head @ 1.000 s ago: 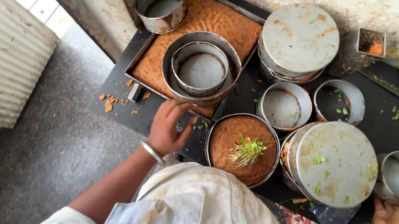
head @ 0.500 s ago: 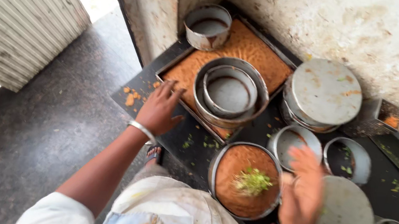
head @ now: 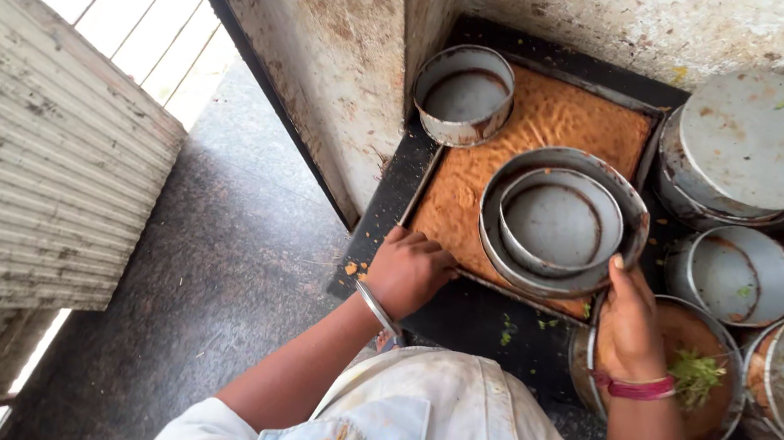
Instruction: The person stacks several round metal cake tins, some containing baked goods, on a black countertop and then chops a bunch of green herbs using a knife.
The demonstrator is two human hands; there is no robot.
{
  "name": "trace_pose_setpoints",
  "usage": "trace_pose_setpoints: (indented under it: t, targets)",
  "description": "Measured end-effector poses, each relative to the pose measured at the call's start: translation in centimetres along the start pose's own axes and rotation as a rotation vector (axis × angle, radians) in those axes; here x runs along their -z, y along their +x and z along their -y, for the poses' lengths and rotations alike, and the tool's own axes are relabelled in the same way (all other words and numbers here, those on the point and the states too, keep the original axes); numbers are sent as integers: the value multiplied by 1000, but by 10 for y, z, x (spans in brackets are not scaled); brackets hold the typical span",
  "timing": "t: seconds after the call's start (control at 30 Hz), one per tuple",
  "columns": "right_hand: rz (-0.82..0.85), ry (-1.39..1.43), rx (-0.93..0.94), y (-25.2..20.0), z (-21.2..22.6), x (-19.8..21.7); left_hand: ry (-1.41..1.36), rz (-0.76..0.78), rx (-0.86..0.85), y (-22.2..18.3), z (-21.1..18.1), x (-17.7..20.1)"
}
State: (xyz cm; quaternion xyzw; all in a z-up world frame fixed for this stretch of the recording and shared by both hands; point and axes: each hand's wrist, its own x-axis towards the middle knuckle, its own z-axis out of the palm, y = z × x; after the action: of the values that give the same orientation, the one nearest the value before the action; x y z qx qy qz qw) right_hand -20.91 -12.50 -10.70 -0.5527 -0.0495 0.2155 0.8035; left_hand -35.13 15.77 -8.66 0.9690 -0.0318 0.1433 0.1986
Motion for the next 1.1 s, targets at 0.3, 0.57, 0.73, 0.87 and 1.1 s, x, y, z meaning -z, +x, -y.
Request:
trace_pose_setpoints:
  t: [0.3, 0.57, 0.73, 0.87, 1.1]
  targets:
    - [-320, 7, -37, 21, -39, 6, -17, 50, -108, 2, 37, -4]
    - [-273, 68, 81, 154, -60, -23, 39, -201, 12, 54, 90, -10]
    - [-287, 58, 271, 148, -69, -26, -38, -198, 6, 54, 92, -14]
    - [-293, -62, 337, 143, -70, -10, -92, -215, 24, 52, 85, -9]
    - [-301, -483, 13, 50, 10, 16, -381, -319, 31, 48, 59, 15]
